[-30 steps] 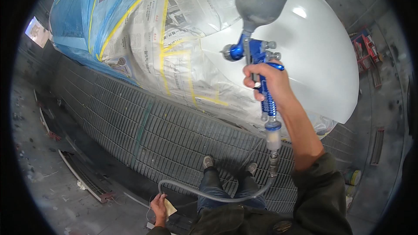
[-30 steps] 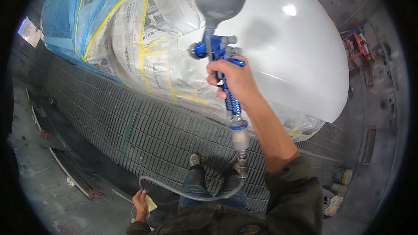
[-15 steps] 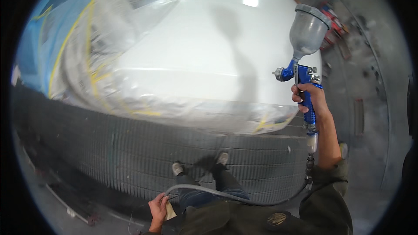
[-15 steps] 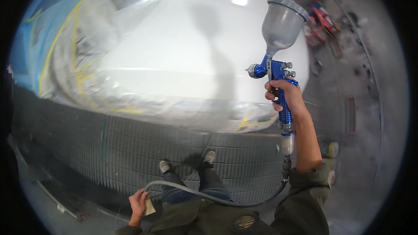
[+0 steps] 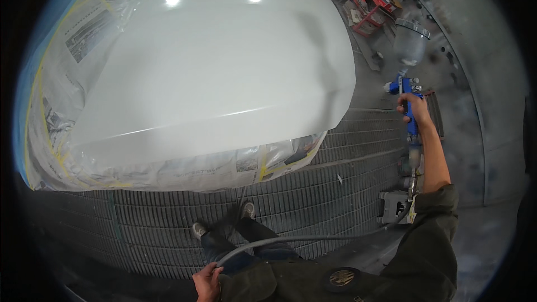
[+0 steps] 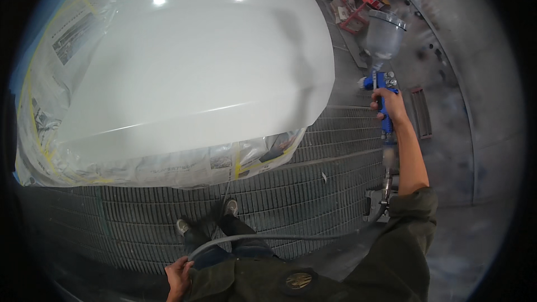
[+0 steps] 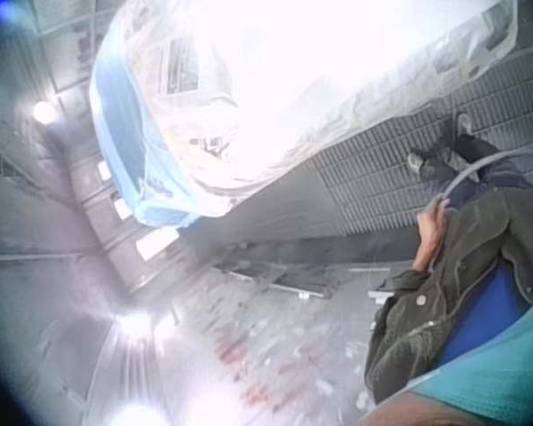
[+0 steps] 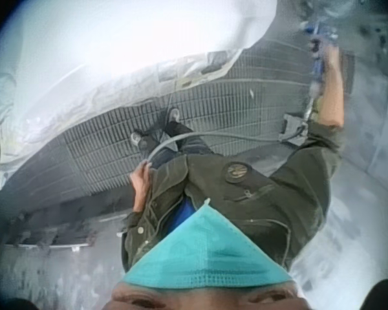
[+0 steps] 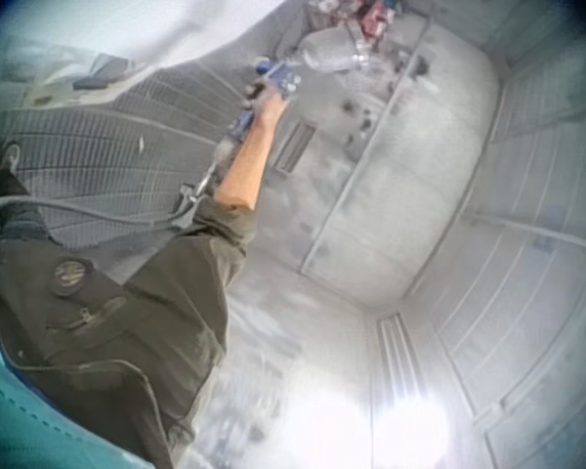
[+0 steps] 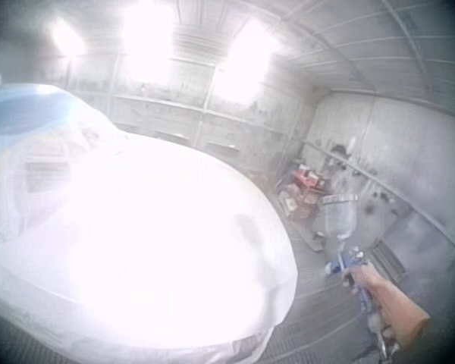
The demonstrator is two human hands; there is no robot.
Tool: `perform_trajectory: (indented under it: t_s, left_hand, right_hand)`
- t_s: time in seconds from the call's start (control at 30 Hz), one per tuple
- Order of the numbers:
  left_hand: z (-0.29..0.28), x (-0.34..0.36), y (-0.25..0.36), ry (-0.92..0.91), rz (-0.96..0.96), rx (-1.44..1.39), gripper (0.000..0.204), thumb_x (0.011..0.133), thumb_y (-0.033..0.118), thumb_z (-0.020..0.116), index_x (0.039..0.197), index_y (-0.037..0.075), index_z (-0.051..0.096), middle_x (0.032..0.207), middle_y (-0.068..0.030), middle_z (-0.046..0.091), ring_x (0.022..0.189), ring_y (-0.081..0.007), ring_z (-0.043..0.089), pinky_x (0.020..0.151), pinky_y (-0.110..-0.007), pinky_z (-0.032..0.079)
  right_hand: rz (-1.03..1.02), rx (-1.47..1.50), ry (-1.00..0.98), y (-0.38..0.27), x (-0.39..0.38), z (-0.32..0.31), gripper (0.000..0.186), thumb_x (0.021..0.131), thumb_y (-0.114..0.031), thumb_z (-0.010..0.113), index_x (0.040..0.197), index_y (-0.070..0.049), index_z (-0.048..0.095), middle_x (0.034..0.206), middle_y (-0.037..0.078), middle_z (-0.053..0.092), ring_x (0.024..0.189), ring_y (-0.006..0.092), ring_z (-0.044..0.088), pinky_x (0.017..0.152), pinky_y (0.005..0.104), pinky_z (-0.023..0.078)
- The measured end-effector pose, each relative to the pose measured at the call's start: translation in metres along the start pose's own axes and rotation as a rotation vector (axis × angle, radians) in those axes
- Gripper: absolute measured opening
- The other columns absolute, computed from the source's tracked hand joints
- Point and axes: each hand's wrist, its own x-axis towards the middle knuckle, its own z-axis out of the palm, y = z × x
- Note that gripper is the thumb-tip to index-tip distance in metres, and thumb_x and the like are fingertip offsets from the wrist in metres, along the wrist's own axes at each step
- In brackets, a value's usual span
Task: The person uses a spray gun to apply white paint to a car hood in a paint booth. After spraying, the person removes masking tape and newspaper from the edges of the hood.
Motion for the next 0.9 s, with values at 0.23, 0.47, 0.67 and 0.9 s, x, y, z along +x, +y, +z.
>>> perform_trajectory:
  t_s: [0.23,0.47,0.67,0.9]
  left_hand:
    - [-0.025,0.005,0.031,0.057,-0.133,-0.036,0.024,0.09,0.014,0.075,0.1,-0.008,0.071,0.07,-0.021,0.066,0.066,-0.0169,0.067,0.061,-0.035,0.052]
    - [-0.078,-0.003,-0.035,0.337,-0.167,-0.015,0.03,0.088,0.022,0.077,0.104,-0.002,0.074,0.08,-0.0251,0.07,0.076,-0.032,0.075,0.067,-0.036,0.055]
    - [-0.115,-0.035,-0.096,0.478,-0.315,-0.205,0.024,0.092,0.015,0.073,0.105,-0.006,0.072,0.076,-0.0126,0.073,0.071,-0.0084,0.066,0.064,-0.03,0.052]
    - [-0.159,-0.074,-0.152,0.561,-0.388,-0.159,0.02,0.096,0.012,0.068,0.101,-0.007,0.071,0.072,-0.0064,0.069,0.071,-0.006,0.057,0.064,-0.028,0.049]
  right_hand:
    - [0.008,0.13,-0.073,-0.041,-0.001,0.03,0.018,0.093,-0.023,0.066,0.091,-0.007,0.059,0.078,0.002,0.057,0.058,0.0087,0.053,0.039,0.0229,0.035]
    - [0.064,0.297,-0.45,-0.095,-0.049,0.151,0.021,0.096,-0.028,0.063,0.101,-0.009,0.056,0.083,0.002,0.059,0.06,0.0099,0.052,0.034,0.0214,0.033]
    - [0.035,0.367,-0.708,-0.168,-0.135,0.296,0.024,0.095,-0.027,0.064,0.098,-0.005,0.056,0.084,0.004,0.061,0.062,0.0082,0.054,0.033,0.0194,0.035]
    - [-0.073,0.496,-1.138,-0.267,-0.221,0.451,0.019,0.095,-0.02,0.063,0.097,-0.003,0.055,0.083,0.007,0.06,0.063,0.0102,0.056,0.037,0.0205,0.037]
